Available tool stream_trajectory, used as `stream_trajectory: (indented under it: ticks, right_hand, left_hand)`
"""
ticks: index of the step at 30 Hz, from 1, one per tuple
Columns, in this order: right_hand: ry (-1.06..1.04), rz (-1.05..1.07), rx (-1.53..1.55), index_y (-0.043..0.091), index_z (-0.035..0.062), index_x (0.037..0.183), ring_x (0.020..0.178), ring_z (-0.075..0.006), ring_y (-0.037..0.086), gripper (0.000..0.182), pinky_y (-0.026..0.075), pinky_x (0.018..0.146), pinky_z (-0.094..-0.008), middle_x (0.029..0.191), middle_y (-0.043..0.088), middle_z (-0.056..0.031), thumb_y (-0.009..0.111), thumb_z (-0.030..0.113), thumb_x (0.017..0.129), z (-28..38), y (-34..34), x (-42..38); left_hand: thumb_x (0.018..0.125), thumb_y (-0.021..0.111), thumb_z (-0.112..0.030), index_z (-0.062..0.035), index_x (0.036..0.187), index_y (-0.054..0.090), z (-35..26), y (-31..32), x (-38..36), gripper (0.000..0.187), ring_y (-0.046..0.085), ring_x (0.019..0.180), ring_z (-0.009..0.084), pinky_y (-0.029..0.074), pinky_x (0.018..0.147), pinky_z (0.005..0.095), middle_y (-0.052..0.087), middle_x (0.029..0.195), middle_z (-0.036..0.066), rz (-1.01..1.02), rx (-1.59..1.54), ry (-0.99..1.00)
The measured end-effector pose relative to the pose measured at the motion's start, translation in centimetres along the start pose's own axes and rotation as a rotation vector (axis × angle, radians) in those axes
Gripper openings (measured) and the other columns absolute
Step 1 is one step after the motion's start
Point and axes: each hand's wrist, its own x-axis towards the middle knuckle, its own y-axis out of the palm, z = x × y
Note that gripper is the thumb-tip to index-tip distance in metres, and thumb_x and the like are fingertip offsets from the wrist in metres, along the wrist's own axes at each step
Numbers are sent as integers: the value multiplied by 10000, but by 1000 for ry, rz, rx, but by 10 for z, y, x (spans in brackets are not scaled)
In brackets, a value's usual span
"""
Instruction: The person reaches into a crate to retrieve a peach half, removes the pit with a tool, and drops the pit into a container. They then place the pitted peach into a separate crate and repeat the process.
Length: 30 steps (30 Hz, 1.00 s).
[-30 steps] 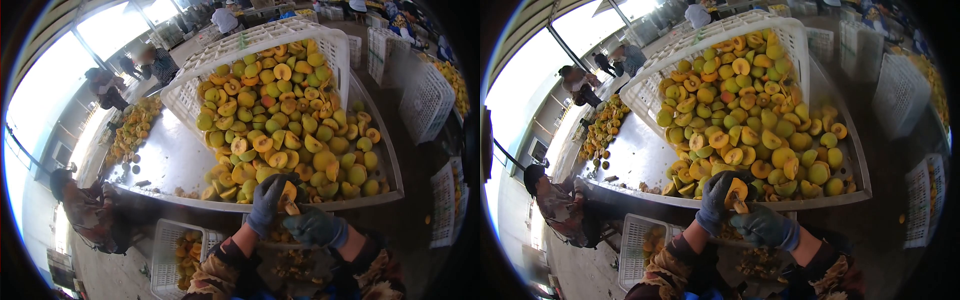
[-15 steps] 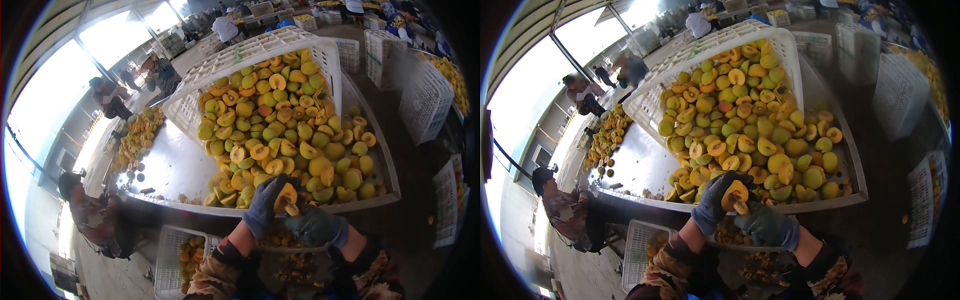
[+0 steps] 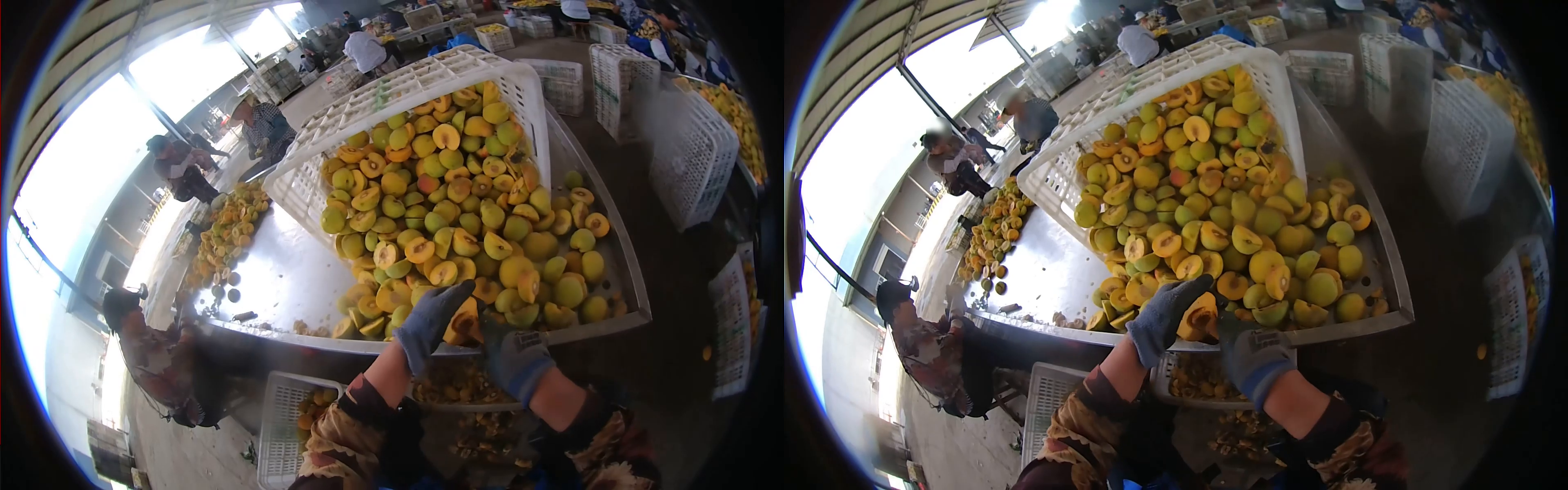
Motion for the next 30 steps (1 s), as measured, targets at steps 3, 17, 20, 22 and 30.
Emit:
stream_trajectory:
  ticks: [3, 17, 20, 22, 30]
  right_hand:
    - [-10, 2, -21, 599, 108, 1202, 889, -329, 698, 288, 541, 741, -461, 1012, 690, -180, 486, 202, 955, -1, 3, -2]
    - [82, 281, -169, 653, 44, 1088, 982, -352, 676, 259, 520, 835, -449, 1036, 704, -167, 530, 196, 919, -5, 39, -26]
    - [134, 358, -200, 678, 51, 1060, 1003, -337, 682, 249, 529, 829, -441, 1054, 708, -172, 546, 203, 914, 1, 40, -26]
    - [136, 431, -233, 696, 58, 1056, 1017, -327, 684, 250, 533, 831, -439, 1075, 710, -170, 567, 209, 903, 6, 43, -29]
    - [-37, 945, -409, 712, 104, 1130, 1049, -306, 678, 307, 528, 870, -428, 1138, 703, -147, 633, 228, 860, -24, 133, -11]
  left_hand:
    - [895, 651, -373, 42, 1161, 637, -15, -6, 1, 493, 662, 920, 218, 512, 836, 332, 700, 979, 156, -22, 205, -227]
    - [887, 587, -489, -64, 1207, 651, 51, -109, -268, 536, 631, 1072, 385, 495, 947, 451, 665, 1133, 207, -193, 1266, -1116]
    - [892, 587, -487, -56, 1242, 625, 46, -109, -287, 556, 621, 1094, 386, 486, 960, 454, 649, 1165, 216, -133, 1258, -1077]
    - [896, 587, -485, -51, 1266, 608, 14, -101, -244, 571, 614, 1108, 387, 480, 969, 456, 638, 1187, 222, -240, 1160, -836]
    - [931, 576, -379, -49, 1317, 557, -22, -80, 8, 508, 553, 1186, 405, 455, 975, 465, 593, 1271, 222, -467, 1064, -175]
